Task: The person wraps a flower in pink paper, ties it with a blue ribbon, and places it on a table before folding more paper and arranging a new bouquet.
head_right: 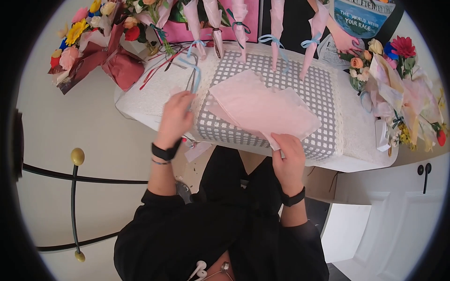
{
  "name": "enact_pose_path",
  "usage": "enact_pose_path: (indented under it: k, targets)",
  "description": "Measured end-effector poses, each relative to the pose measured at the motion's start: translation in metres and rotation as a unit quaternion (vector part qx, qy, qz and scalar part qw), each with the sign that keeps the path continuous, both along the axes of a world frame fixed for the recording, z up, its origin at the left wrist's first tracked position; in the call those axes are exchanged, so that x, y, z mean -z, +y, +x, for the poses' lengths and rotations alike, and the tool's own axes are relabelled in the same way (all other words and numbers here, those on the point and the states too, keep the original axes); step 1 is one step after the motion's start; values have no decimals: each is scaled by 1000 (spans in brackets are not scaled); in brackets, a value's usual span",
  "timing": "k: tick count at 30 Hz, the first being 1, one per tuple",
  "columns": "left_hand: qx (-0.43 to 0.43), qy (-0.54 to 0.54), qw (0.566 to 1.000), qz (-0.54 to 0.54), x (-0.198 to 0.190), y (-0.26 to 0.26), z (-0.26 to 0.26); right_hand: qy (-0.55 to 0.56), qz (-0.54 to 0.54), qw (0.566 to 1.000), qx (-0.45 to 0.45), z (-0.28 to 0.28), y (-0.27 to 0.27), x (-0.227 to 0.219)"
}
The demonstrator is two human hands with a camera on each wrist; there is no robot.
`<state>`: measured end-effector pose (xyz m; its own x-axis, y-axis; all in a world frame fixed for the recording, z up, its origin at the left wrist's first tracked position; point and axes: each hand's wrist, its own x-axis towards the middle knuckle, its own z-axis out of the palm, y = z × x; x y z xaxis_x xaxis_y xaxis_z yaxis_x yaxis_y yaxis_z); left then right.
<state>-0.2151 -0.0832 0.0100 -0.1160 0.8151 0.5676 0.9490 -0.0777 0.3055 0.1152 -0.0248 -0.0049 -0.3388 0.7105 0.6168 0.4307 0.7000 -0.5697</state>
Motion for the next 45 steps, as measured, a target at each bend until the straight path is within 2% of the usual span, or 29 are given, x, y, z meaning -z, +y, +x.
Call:
enact_pose_path:
  k: [1,2,4,9,11,12,13,16,17,20,22,24,26,27,29,30,32,34,36,39,43,45]
  targets:
    - [-43,20,999,-19,5,-3,-19,8,-8,1000,5,0,0,0]
    - [-41,22,999,-20,7,-6,-30,10,-9,1000,7,1,0,1]
    - [-63,-34,993,-94,8,-8,-42,12,-17,1000,0,2,1,2]
    - [-79,-18,995,-55,13,0,-45,24,-39,999,1,1,0,5]
    - [-130,44,986,-91,11,2,-47,23,-52,998,-1,2,1,5]
    - [-134,40,985,-101,10,-1,-51,20,-49,999,13,4,1,6]
    - [-162,33,985,-56,7,-5,-57,15,-48,998,28,5,0,7]
    - [-239,12,970,38,-4,-44,-82,26,-140,987,70,6,-4,2]
    - [-287,-8,958,13,-13,-62,-90,6,-102,992,76,8,-3,3]
    - [-437,-43,893,-101,-34,-126,-111,0,-106,992,73,9,-1,5]
    - [-458,-22,886,-71,-20,-168,-137,-6,-106,992,70,5,0,6]
    - [-469,-5,883,-32,-19,-186,-133,32,-169,983,63,2,0,2]
    - [-403,26,915,-19,-30,-180,-114,75,-236,968,43,-4,-5,-4]
    - [-381,13,925,-4,-35,-167,-102,77,-212,974,25,-7,-4,2]
    - [-276,-91,957,2,-40,-132,-61,93,-209,973,3,-15,-4,6]
    - [-245,-104,964,13,-38,-111,-39,88,-176,980,-8,-18,-6,3]
    - [-59,-143,988,-30,-37,-75,9,51,-86,995,-9,-21,-8,-5]
    - [67,-155,985,-45,-24,-41,56,44,-55,997,14,-17,-10,-6]
    - [154,-127,979,-33,-17,-14,100,23,-32,999,4,-13,-10,-4]
    - [224,-118,967,-8,-5,10,137,11,-21,1000,0,-4,-10,-3]
    - [263,-102,959,-25,23,25,135,-7,-15,999,-27,7,-7,0]
    - [228,-146,962,-33,25,25,134,0,-19,999,-26,7,-3,5]
